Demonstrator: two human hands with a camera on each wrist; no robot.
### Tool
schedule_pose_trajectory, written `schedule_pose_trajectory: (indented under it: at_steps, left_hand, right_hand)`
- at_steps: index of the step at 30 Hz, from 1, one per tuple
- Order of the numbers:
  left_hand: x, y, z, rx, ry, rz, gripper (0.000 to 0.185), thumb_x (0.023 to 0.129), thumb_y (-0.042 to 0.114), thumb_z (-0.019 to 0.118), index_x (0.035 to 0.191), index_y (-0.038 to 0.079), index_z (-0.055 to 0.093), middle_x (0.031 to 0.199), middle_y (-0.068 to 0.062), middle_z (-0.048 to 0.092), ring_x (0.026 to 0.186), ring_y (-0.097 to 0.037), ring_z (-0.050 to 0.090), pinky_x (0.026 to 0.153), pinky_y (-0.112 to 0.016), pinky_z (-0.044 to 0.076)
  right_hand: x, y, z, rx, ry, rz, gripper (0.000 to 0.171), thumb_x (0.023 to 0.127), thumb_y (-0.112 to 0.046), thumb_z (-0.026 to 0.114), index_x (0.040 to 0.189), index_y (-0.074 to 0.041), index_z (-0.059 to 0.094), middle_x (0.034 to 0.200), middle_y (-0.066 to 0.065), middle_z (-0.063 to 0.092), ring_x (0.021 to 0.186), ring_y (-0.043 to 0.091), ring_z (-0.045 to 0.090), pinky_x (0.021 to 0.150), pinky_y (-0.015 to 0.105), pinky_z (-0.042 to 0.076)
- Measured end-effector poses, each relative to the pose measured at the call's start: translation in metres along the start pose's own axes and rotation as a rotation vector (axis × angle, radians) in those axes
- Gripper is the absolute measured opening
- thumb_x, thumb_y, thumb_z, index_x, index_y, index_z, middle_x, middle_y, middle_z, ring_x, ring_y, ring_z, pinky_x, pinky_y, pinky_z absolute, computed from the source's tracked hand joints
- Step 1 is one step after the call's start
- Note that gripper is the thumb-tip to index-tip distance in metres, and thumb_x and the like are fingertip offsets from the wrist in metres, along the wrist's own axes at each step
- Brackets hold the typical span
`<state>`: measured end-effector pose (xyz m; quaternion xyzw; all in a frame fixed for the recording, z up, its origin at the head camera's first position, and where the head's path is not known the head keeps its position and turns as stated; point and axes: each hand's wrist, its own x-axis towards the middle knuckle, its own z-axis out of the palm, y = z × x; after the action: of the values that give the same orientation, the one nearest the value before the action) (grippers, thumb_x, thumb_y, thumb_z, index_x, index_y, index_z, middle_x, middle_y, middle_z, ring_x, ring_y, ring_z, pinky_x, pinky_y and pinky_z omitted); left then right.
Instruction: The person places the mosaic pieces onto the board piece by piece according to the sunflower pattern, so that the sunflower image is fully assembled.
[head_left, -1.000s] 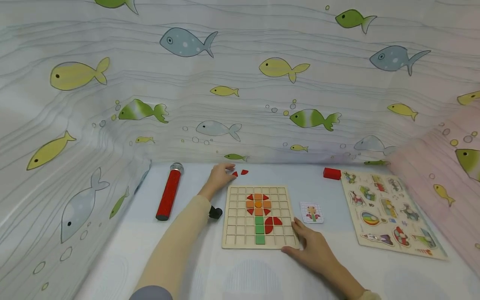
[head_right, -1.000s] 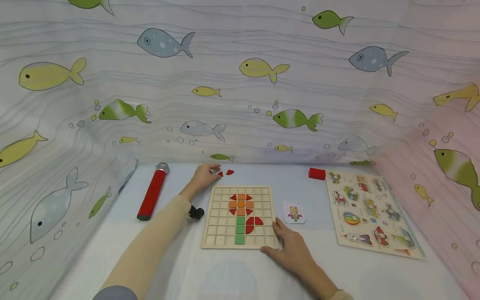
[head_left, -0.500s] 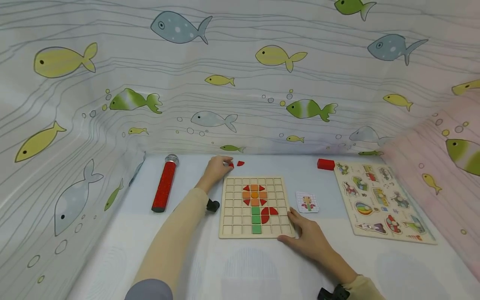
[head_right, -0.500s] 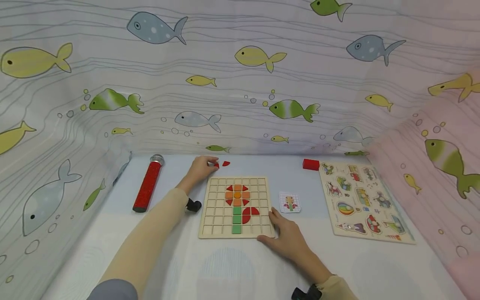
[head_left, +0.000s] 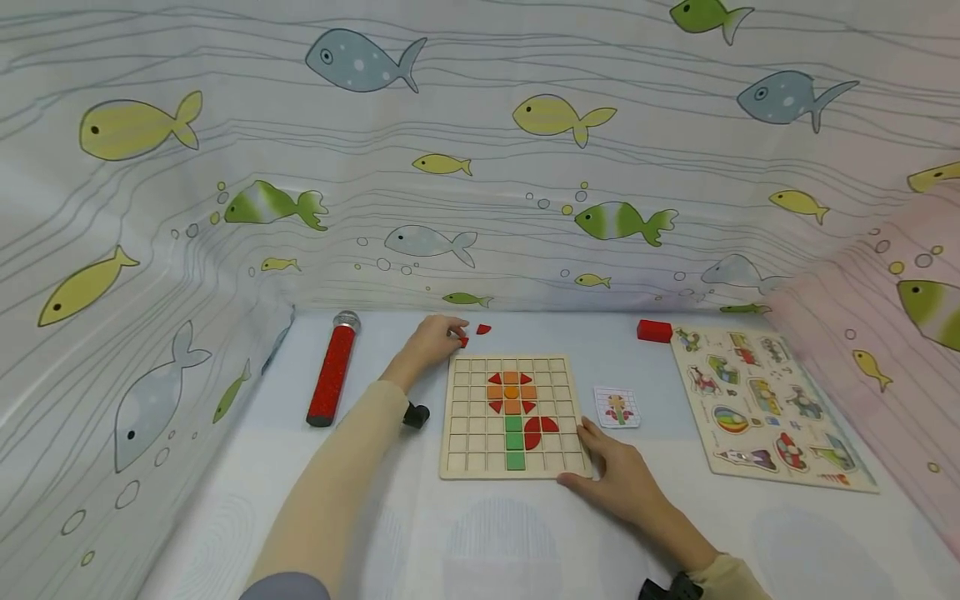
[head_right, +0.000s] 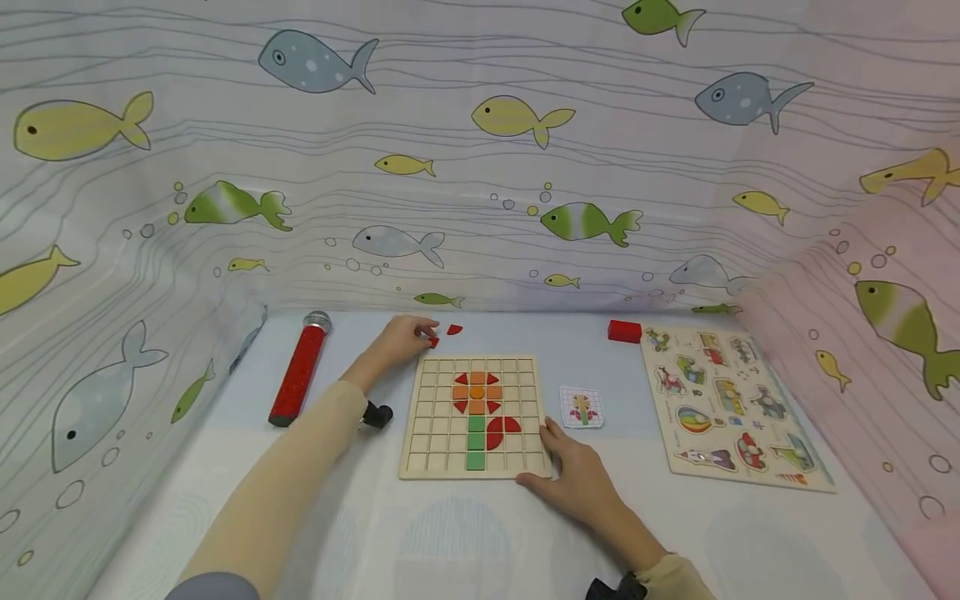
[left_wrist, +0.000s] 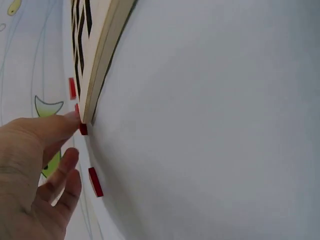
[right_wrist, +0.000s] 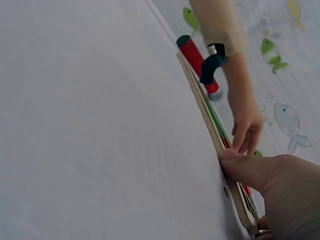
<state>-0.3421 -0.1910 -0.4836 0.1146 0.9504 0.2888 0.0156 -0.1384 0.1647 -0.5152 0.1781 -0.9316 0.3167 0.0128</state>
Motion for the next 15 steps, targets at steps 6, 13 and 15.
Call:
schedule_pose_trajectory:
  at_steps: [6,13,15]
  left_hand:
    - [-0.0042,0.001,-0.0001,0.019,0.083,-0.116,0.036,0.101,0.026,0.073,0.128,0.001,0.073,0.118,-0.016,0.075,0.111,-0.033,0.068,0.095,-0.047,0.057]
    - [-0.0014,0.0004,0.0058,-0.004,0.086,-0.195,0.039,0.092,0.036,0.083,0.108,0.001,0.076,0.109,-0.013,0.076,0.104,-0.03,0.069,0.092,-0.045,0.058]
    - [-0.0003,-0.0005,0.0063,-0.024,0.075,-0.182,0.034,0.095,0.03,0.082,0.111,0.001,0.077,0.11,-0.013,0.076,0.105,-0.029,0.069,0.093,-0.044,0.058]
  right_hand:
    - [0.0,0.001,0.0012,-0.005,-0.013,-0.004,0.093,0.083,-0.054,0.088,0.149,0.003,0.056,0.16,0.017,0.051,0.144,0.039,0.053,0.11,0.053,0.051]
    - [-0.0005,0.001,0.001,-0.007,-0.01,0.007,0.093,0.084,-0.057,0.086,0.149,0.003,0.058,0.16,0.016,0.051,0.144,0.039,0.052,0.111,0.054,0.05]
    - [-0.0007,0.001,0.001,-0.004,-0.011,0.009,0.093,0.084,-0.057,0.086,0.149,0.003,0.058,0.16,0.016,0.051,0.145,0.039,0.052,0.111,0.053,0.05]
